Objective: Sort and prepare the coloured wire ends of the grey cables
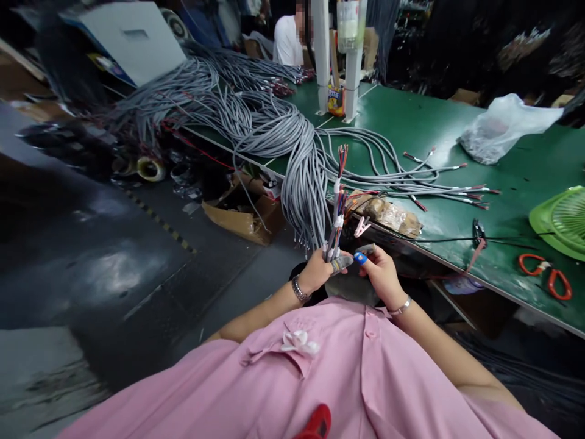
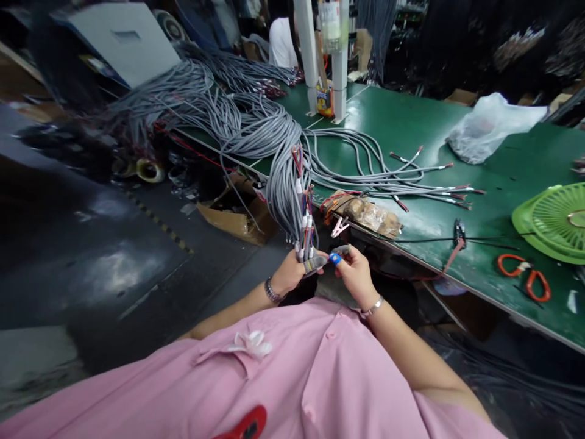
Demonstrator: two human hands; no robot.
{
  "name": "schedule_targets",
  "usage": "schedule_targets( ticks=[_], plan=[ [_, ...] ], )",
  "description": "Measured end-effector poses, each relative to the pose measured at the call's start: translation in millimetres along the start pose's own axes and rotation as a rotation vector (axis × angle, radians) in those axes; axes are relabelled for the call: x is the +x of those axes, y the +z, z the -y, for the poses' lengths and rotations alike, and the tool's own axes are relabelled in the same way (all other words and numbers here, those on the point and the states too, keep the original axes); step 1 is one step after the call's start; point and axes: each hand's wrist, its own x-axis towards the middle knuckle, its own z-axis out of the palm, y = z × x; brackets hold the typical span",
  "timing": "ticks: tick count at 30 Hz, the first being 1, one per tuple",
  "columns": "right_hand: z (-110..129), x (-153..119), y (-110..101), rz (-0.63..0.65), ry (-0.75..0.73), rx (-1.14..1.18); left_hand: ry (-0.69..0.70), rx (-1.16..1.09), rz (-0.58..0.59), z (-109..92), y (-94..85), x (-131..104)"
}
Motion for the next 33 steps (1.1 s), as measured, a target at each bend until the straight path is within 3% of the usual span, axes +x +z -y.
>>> schedule_targets(
  ticks=[4, 8, 13, 25, 33],
  plan=[
    [6, 6, -4, 0.082, 0.088, 0.067, 0.006, 0.008, -0.001, -1, 2.1, 0],
    [17, 15, 3, 0.085, 0.042, 0.030, -0.045, 0.060, 0.029, -3, 1.2, -1],
    [27, 19, 17, 0.075, -0.015, -0.011, 0.010, 0.143, 0.029, -4, -0.7, -6],
    [-1, 18, 9, 0.043, 0.071, 0.227, -0.003, -0.210, -0.120, 7, 1.5, 4],
    [12, 17, 22, 0.098, 0.027, 0.018, -0.005, -0.203, -0.161, 13, 2.6, 6]
  ],
)
